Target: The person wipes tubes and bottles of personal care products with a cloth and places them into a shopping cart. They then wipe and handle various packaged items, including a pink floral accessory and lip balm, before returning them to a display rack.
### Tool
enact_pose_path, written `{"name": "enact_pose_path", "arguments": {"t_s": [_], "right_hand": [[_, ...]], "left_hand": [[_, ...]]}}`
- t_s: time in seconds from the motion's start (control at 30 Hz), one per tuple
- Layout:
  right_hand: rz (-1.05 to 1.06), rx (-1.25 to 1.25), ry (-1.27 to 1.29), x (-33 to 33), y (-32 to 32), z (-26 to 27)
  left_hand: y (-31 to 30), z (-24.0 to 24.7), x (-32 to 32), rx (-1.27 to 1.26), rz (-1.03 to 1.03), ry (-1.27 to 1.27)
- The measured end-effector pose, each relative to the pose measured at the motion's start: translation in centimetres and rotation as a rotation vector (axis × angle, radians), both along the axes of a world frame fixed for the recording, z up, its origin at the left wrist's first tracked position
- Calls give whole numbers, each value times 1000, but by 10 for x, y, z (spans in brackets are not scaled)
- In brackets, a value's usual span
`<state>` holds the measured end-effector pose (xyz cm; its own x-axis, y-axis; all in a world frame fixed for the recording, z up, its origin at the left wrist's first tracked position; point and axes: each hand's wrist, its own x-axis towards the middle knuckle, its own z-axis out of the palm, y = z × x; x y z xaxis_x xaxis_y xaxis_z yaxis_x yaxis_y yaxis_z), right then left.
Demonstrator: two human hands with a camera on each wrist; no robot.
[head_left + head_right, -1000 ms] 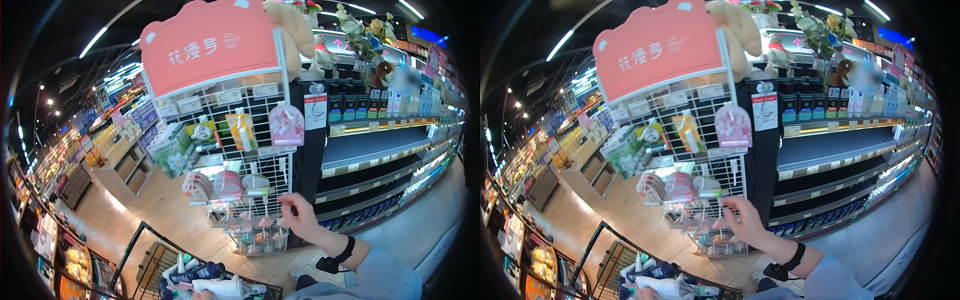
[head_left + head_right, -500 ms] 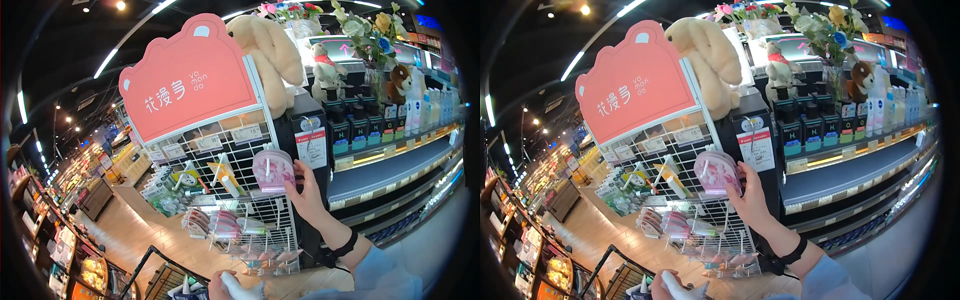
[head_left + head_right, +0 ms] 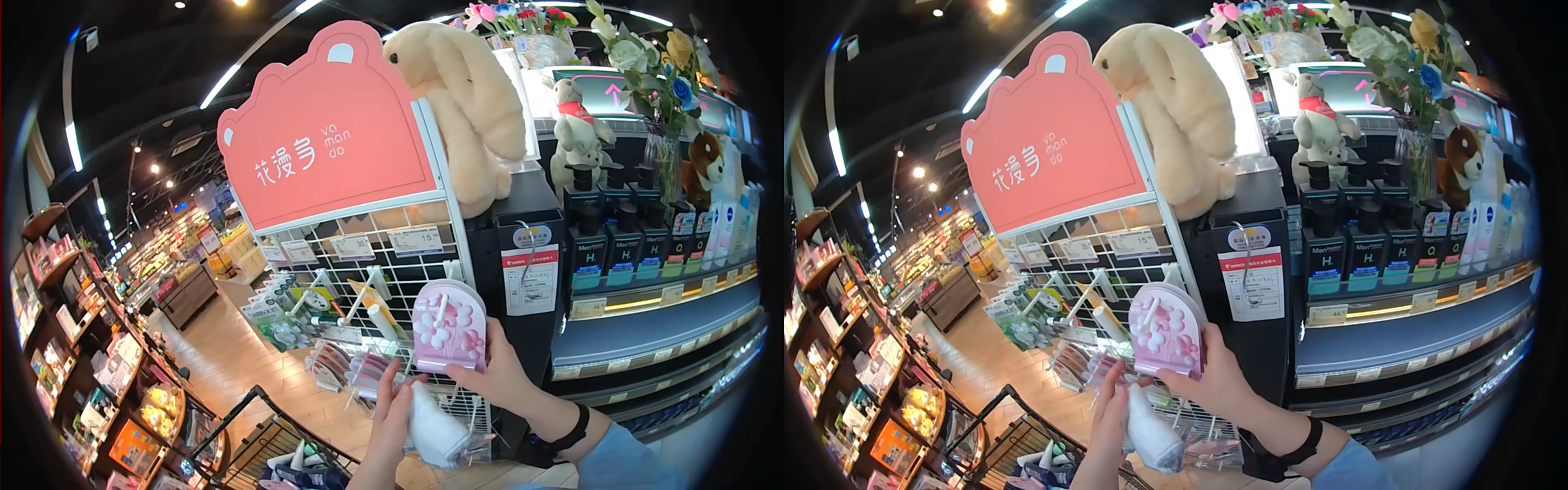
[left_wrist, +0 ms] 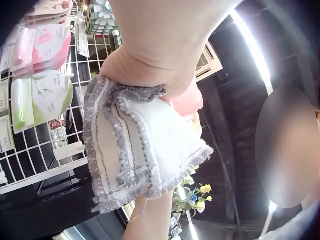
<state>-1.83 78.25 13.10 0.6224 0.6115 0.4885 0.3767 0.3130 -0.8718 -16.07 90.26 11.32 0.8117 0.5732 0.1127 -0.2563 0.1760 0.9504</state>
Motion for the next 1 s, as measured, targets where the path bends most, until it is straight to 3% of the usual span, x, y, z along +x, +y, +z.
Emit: {"name": "enact_pose_path", "arguments": {"t_s": [0.23, 0.53, 0.63, 0.7, 0.73, 0.87, 1.0], "right_hand": [[82, 38, 90, -12, -7, 6], [205, 69, 92, -10, -9, -3], [181, 127, -103, 0, -6, -11], [449, 252, 328, 10, -2, -9], [481, 223, 498, 15, 3, -6], [686, 328, 791, 33, 22, 20], [818, 357, 805, 45, 38, 25]], "left_hand": [[-3, 10, 13, 33, 44, -12], [-8, 25, 20, -205, -85, -69], [-7, 32, 19, -271, -84, -54], [-6, 36, 19, -315, -95, -71], [-4, 34, 19, -318, -93, -70], [-3, 26, 26, -337, -167, -133], [-9, 29, 32, -433, -145, -159]]}}
